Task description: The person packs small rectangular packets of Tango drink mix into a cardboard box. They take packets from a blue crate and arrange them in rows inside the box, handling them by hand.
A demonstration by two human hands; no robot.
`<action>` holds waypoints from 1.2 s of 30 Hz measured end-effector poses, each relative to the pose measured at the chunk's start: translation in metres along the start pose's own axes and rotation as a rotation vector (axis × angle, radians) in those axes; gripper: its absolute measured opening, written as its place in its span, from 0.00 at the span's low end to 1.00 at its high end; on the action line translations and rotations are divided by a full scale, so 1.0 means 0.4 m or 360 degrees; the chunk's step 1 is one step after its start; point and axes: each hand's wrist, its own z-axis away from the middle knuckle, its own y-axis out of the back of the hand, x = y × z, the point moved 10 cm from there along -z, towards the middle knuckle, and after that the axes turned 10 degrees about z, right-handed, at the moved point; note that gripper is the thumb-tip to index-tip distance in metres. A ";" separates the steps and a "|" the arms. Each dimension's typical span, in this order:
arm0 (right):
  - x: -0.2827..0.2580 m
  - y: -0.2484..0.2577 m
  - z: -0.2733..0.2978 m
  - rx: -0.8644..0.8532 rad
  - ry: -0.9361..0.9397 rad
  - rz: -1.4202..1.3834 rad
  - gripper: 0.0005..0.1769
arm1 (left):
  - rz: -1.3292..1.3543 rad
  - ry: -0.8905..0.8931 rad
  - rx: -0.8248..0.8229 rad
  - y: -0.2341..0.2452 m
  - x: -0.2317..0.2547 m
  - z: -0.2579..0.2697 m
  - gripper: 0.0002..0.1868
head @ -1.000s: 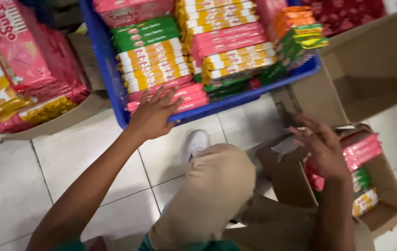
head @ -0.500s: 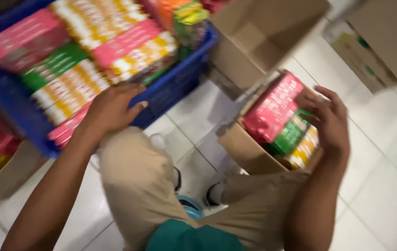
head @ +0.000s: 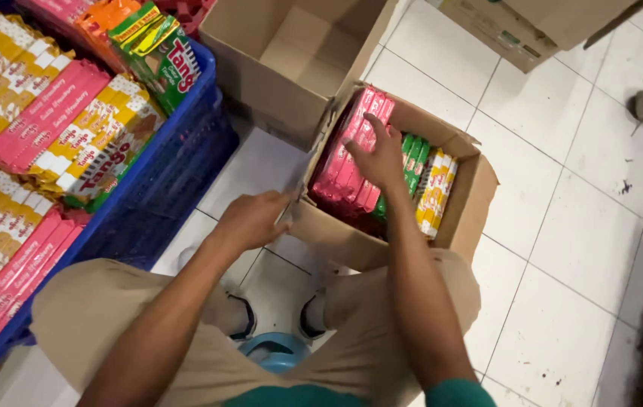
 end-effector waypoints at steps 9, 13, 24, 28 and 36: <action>-0.052 -0.049 0.000 0.0145 -0.0299 -0.0132 0.55 | -0.0080 -0.0136 0.0084 -0.036 -0.060 -0.084 0.29; -0.041 -0.021 0.017 0.0212 -0.0393 -0.0204 0.56 | 0.0035 -0.0096 0.0036 -0.032 -0.071 -0.092 0.28; -0.253 0.069 0.131 0.0029 0.0276 -0.1221 0.50 | 0.2171 0.0114 0.0367 0.066 -0.116 -0.057 0.38; -0.458 0.012 0.252 -0.0222 0.0632 -0.1307 0.52 | 0.2808 -0.0135 0.0568 0.117 -0.111 -0.010 0.36; -0.723 0.081 0.306 -0.0250 0.1394 -0.0753 0.41 | 0.1967 -0.0465 0.1457 0.442 -0.215 0.336 0.33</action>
